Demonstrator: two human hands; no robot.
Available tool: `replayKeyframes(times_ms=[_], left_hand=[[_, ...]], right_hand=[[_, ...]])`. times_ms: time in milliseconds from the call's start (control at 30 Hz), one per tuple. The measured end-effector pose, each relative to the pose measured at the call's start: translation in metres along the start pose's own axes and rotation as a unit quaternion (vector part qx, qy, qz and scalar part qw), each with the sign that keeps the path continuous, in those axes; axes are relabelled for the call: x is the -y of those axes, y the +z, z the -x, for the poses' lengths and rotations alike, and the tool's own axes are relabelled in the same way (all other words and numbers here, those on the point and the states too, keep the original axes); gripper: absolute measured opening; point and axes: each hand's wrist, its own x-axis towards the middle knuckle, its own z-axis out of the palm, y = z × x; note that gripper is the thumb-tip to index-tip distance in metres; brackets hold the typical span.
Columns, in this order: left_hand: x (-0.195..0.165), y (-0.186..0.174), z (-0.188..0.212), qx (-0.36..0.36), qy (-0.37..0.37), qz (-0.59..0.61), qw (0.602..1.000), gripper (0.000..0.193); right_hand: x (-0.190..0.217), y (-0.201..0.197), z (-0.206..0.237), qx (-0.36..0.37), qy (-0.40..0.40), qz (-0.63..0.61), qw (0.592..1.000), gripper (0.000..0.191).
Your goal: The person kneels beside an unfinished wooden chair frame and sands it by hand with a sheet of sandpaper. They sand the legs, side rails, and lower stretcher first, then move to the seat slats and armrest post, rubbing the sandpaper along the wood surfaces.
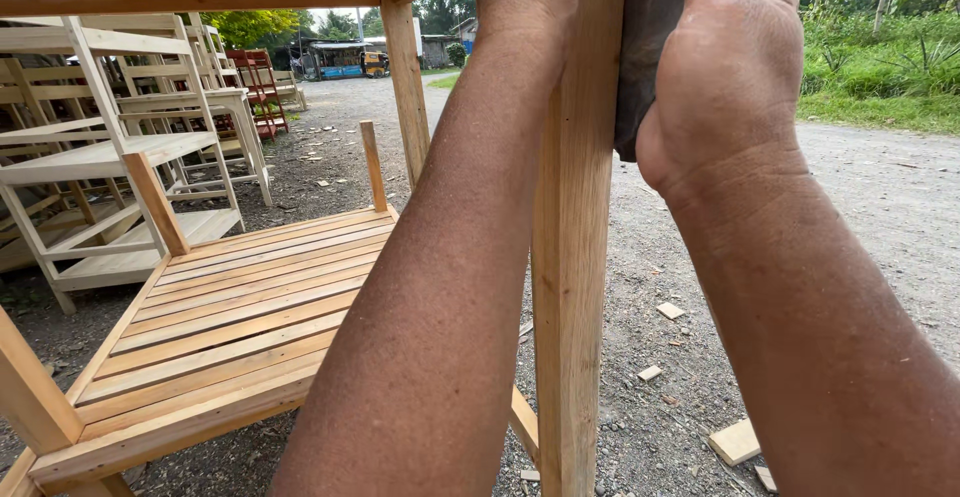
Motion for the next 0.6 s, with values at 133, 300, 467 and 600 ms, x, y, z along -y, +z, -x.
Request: replayKeyframes(times_ms=[133,300,467,600], left_hand=[[0.003,-0.001,-0.002,-0.005,0.012,0.013,1.0,0.072],[0.004,0.005,0.002,-0.01,0.015,0.021,1.0,0.074],[0.007,0.005,0.027,-0.017,0.012,0.019,1.0,0.075],[0.017,0.001,0.04,-0.032,0.015,-0.037,0.999,0.066]], right_hand=[[0.016,0.017,0.005,0.023,-0.054,0.022,0.998,0.04],[0.047,0.02,0.007,0.031,0.019,0.026,0.999,0.026],[0.057,-0.004,0.008,0.122,0.019,0.107,0.986,0.021],[0.058,-0.014,0.018,0.15,0.061,0.134,0.978,0.031]])
